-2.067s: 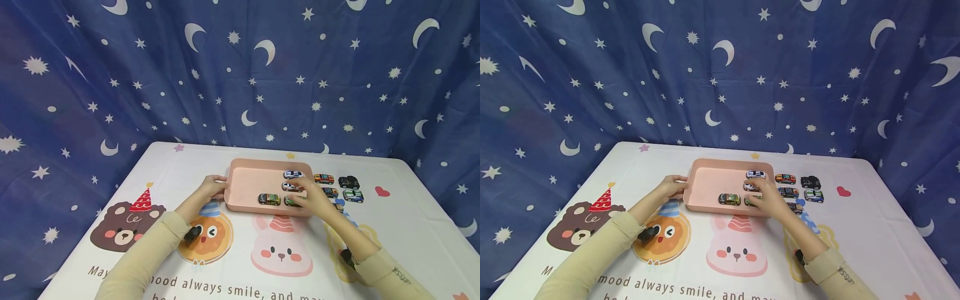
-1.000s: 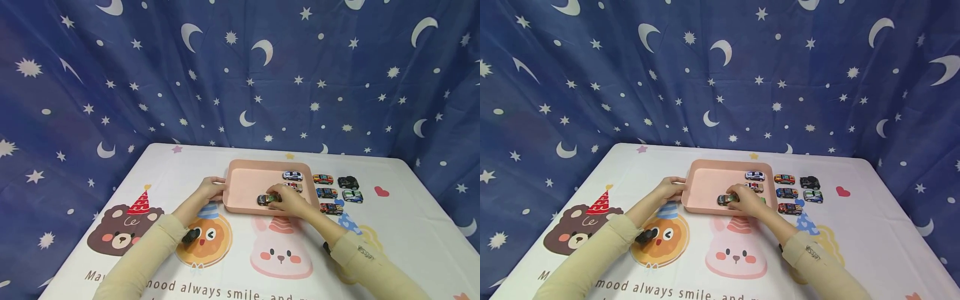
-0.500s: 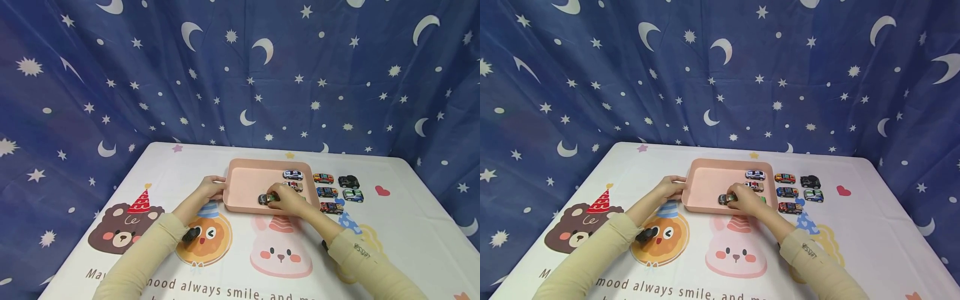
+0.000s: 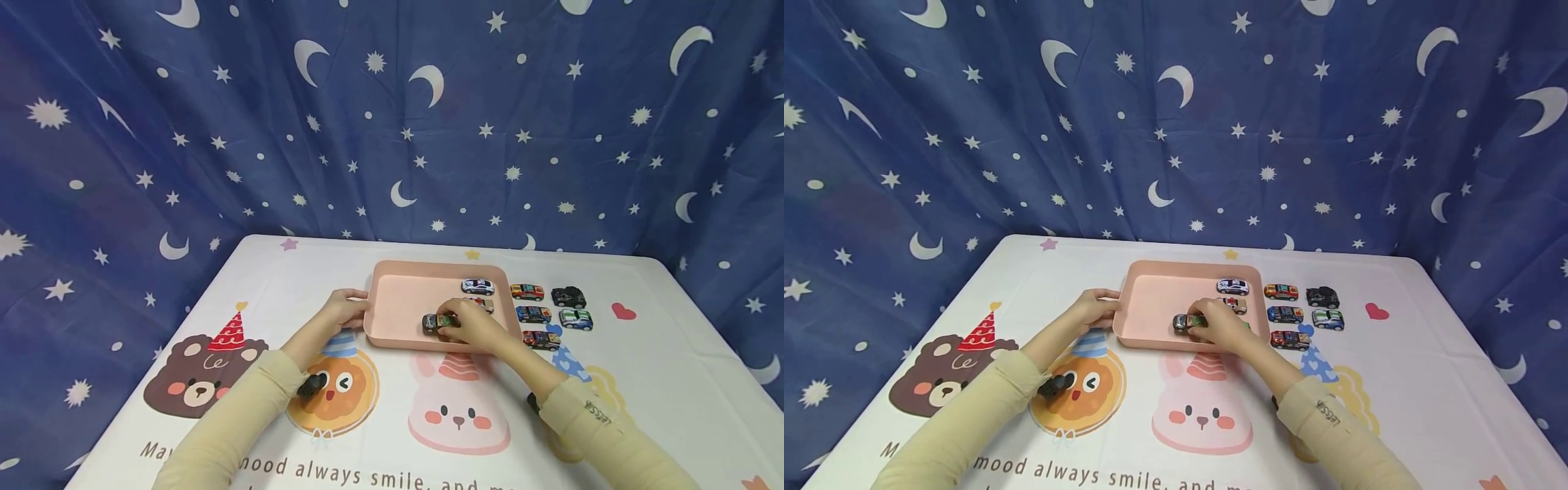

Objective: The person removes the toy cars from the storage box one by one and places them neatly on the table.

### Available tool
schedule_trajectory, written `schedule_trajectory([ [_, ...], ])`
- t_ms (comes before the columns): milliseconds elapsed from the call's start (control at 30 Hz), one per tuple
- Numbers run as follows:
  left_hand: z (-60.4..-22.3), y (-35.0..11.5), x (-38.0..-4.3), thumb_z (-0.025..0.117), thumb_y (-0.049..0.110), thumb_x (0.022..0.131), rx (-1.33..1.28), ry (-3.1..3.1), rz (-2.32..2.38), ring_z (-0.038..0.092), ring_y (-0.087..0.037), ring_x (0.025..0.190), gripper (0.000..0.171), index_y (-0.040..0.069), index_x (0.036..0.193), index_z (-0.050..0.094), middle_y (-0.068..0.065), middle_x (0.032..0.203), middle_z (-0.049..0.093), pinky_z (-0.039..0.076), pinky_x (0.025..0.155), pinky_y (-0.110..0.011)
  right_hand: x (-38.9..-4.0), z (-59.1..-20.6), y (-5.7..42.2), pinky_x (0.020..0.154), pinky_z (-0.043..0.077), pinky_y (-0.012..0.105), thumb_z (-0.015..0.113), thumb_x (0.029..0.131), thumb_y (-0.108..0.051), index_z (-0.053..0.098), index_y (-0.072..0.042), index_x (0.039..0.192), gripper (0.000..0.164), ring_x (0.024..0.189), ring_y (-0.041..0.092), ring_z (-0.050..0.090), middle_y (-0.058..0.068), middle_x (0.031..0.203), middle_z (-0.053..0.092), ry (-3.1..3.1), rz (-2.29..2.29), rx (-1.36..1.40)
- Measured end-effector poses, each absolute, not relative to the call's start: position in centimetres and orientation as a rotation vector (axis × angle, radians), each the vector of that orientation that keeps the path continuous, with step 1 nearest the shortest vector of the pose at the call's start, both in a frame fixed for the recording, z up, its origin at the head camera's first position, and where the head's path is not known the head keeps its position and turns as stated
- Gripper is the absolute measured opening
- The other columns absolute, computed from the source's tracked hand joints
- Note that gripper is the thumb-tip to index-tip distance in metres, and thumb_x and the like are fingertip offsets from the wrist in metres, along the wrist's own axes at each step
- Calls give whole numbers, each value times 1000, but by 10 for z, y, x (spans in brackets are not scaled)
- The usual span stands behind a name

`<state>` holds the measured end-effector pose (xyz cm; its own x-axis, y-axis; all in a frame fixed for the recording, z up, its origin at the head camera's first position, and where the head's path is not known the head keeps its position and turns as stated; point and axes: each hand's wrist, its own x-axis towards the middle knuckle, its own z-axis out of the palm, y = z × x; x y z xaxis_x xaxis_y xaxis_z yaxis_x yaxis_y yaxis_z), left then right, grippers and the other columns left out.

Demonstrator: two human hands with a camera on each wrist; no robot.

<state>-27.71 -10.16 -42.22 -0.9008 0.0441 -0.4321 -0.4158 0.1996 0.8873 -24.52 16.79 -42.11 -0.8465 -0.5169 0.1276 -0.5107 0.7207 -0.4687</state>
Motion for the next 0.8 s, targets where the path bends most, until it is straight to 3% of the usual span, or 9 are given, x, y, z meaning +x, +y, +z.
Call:
schedule_trajectory([
  [267,-423,-102,-276,59,5,90,-353,2113,1756,66,-10,69,39,0,127,53,-16,103,67,58,57,-20,-245,-421,173,83,55,37,73,79,-6,65,-1,103,26,93,22,62,9,98,66,2959,-839,-955],
  [533,-423,-103,-277,59,6,91,-350,2115,1752,66,-10,70,39,0,129,52,-21,110,65,58,57,-20,-243,-420,179,79,54,37,74,77,-6,66,-4,100,25,89,20,61,6,94,66,3003,-853,-1014],
  [800,-424,-102,-277,59,5,90,-343,2102,1759,66,-9,68,40,-1,128,51,-16,102,67,58,57,-20,-237,-417,189,78,54,37,74,76,-4,67,-1,102,27,88,22,61,9,94,65,2997,-904,-1008],
])
